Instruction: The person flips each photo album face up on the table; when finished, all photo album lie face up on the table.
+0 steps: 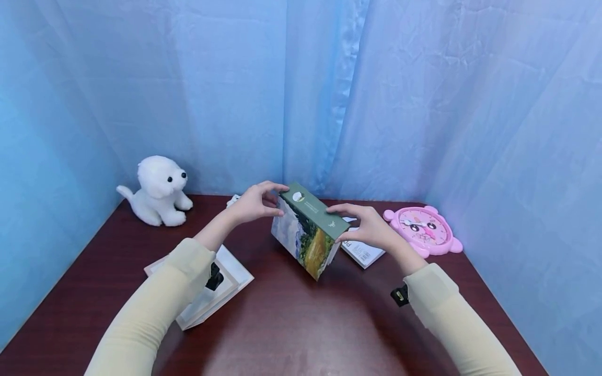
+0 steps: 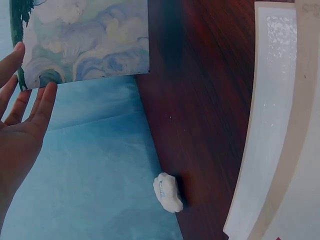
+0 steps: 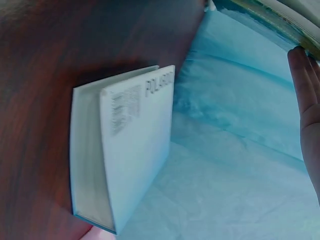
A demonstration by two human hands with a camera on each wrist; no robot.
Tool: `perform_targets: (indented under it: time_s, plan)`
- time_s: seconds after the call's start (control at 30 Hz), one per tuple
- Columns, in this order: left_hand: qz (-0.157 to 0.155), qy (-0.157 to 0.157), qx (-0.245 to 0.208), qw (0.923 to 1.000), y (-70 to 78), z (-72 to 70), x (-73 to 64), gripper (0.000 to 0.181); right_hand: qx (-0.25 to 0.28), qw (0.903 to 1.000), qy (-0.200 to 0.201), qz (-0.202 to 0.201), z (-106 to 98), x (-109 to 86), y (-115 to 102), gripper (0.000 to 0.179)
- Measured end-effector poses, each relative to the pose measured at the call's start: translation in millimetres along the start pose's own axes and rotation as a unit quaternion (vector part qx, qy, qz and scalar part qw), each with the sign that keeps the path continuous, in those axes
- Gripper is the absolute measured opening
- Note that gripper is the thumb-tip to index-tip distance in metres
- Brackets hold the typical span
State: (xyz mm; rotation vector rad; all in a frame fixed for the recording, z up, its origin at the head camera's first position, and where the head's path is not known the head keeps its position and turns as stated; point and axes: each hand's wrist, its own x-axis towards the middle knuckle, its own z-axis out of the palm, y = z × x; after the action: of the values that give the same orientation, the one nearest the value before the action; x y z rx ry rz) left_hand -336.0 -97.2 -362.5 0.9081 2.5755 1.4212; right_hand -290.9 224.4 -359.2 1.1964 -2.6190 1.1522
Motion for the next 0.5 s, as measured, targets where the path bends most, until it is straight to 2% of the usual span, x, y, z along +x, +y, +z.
perform_targets:
  time_s: [0.17,0.23,0.4,0.47,0.5]
  plan:
    - [0.003,0.023,-0.017,0.9996,1.3,0.8,0.7,0.060,0.000,1.0000,-0.009,0.002,-2,3.2,-7,0.064]
    - [0.002,0.022,-0.019,0.9996,10.6,0.6,-4.4,0.060,-0.003,0.9999,-0.012,0.002,-1,3.4,-17,0.065]
    - [-0.005,0.025,-0.018,0.9995,3.4,4.7,-6.5,0.064,-0.007,0.9994,-0.016,-0.030,8,4.7,-13,0.066]
    - [-0.007,0.031,-0.021,0.9993,-10.4,7.7,-3.3,0.066,0.000,0.9989,-0.022,-0.041,14,5.7,-4,0.066]
    - [-0.010,0.032,-0.022,0.9992,-12.0,8.7,-3.9,0.066,0.003,0.9987,-0.026,-0.043,16,5.9,-4,0.067]
